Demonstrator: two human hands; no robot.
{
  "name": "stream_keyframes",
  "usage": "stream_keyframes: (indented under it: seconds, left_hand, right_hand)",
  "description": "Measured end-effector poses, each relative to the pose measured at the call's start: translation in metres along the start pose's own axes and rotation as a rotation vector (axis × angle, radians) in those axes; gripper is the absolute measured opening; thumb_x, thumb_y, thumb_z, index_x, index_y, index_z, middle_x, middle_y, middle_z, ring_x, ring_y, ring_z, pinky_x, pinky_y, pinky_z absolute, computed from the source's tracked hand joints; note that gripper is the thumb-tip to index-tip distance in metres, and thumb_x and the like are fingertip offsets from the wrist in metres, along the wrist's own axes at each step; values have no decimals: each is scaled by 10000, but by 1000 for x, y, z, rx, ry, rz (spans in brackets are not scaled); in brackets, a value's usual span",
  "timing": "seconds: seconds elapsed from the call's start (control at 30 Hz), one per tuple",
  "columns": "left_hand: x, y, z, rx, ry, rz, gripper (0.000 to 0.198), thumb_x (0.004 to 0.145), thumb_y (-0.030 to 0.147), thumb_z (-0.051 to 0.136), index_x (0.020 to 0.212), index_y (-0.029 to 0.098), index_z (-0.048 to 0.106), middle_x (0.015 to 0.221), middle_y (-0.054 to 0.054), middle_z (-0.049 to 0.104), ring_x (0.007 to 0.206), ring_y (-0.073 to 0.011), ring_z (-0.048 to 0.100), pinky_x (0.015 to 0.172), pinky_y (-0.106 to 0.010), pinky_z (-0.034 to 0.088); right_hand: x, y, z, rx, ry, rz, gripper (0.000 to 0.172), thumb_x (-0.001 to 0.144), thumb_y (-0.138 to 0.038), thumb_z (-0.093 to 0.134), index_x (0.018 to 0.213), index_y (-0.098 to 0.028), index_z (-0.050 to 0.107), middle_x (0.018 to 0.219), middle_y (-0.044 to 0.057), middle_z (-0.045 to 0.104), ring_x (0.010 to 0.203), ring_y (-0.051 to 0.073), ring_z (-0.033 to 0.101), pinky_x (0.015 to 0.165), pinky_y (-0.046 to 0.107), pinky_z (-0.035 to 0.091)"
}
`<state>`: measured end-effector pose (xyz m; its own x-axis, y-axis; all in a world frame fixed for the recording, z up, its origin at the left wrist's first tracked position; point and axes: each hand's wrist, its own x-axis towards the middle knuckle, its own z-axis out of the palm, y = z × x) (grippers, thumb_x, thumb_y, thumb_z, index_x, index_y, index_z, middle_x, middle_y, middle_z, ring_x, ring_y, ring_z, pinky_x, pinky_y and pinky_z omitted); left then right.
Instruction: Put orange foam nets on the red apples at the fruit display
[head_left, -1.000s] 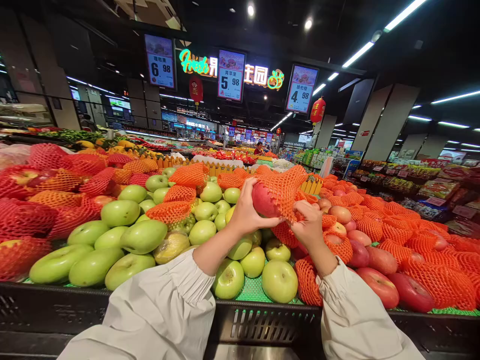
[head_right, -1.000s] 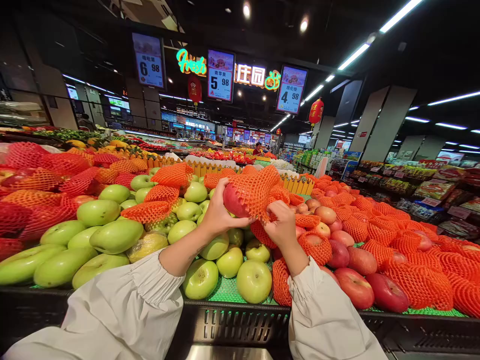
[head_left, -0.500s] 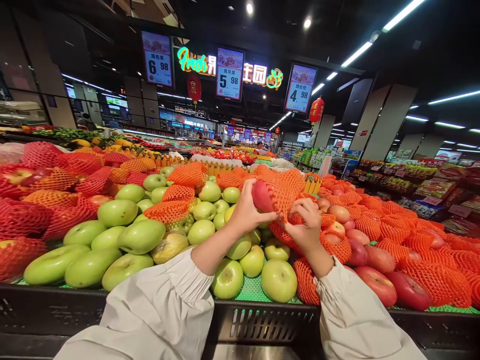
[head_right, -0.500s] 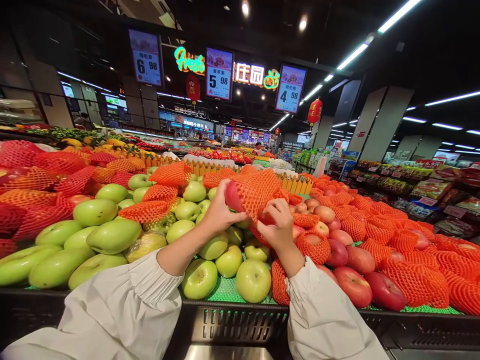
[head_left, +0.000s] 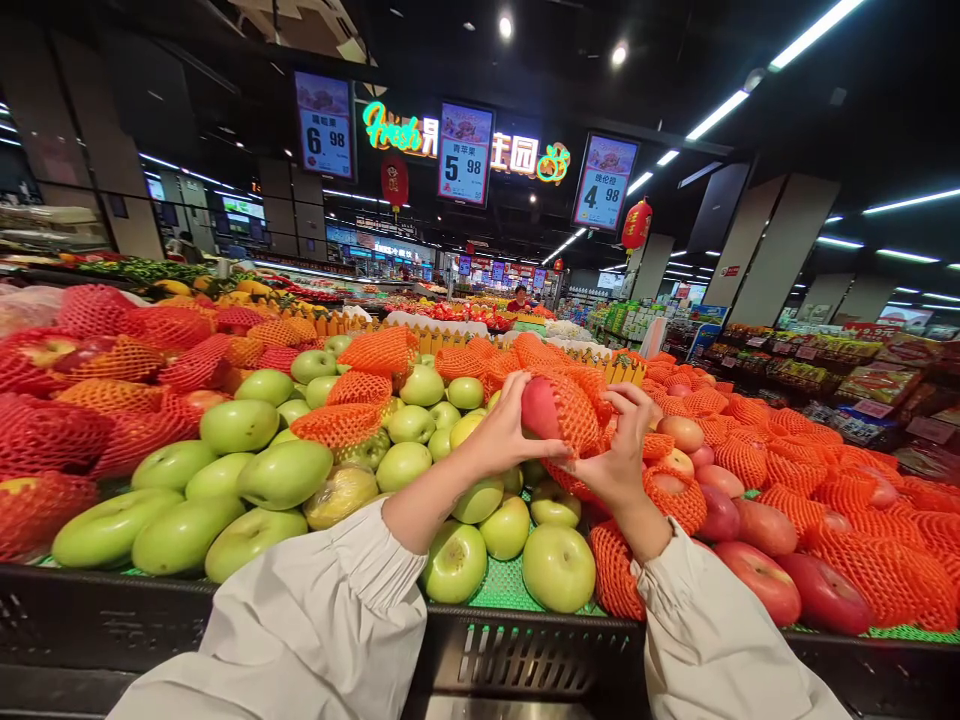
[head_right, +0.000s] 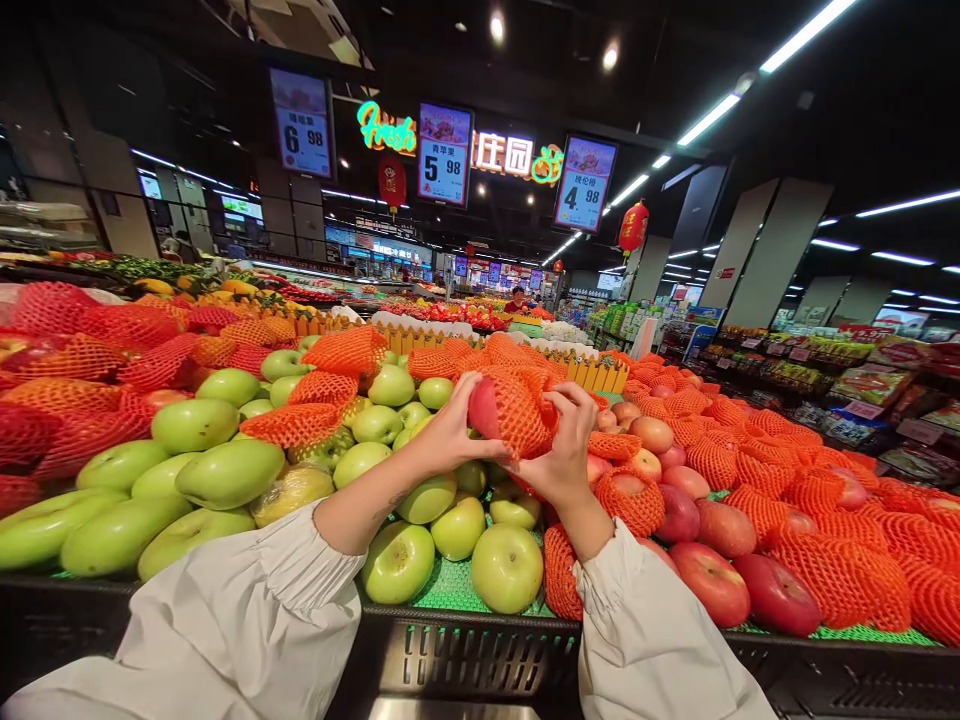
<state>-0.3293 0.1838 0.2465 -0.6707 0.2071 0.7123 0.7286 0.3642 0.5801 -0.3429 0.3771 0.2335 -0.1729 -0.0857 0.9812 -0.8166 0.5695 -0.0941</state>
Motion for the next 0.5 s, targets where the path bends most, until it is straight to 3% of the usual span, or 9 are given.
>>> stream_keyframes:
  seconds: [0.13,0.23,0.37,0.5]
  left_hand:
    - [-1,1,-1,22,0,26,1078,602,603,870,1445,172,355,1474,-203,381,1443,-409,370,1243,-580,260]
    - [-1,2,-1,42,1,46,1101,594,606,877,1445,162,339,1496,-219,359,1461,-408,347,1252,-574,244]
    - [-1,2,0,30,-55,21,1047,636,633,843,1424,142,356,1486,-228,384,1453,-406,365,1242,-567,274]
    - [-2,2,1,-73,-140,12,781,838,712,626,1352,159,424,1403,-202,514,1378,-368,472,1200,-560,337]
  right_hand:
    - [-2,5,4,109,-154,190,908,579,-661,836,1235,-210,399,1157,142,569,1052,336,601,939,534,515]
    - [-3,8,6,133,-240,323,879,504,-665,859,1119,-209,427,1050,116,589,955,331,618,861,528,544]
    - [-3,3,1,81,-126,242,861,489,-587,872,1137,-207,454,1088,115,581,1007,331,602,917,538,534]
    - [-2,-1,-2,69,-44,211,795,534,-526,824,1157,-214,440,1049,87,570,956,300,596,900,498,531]
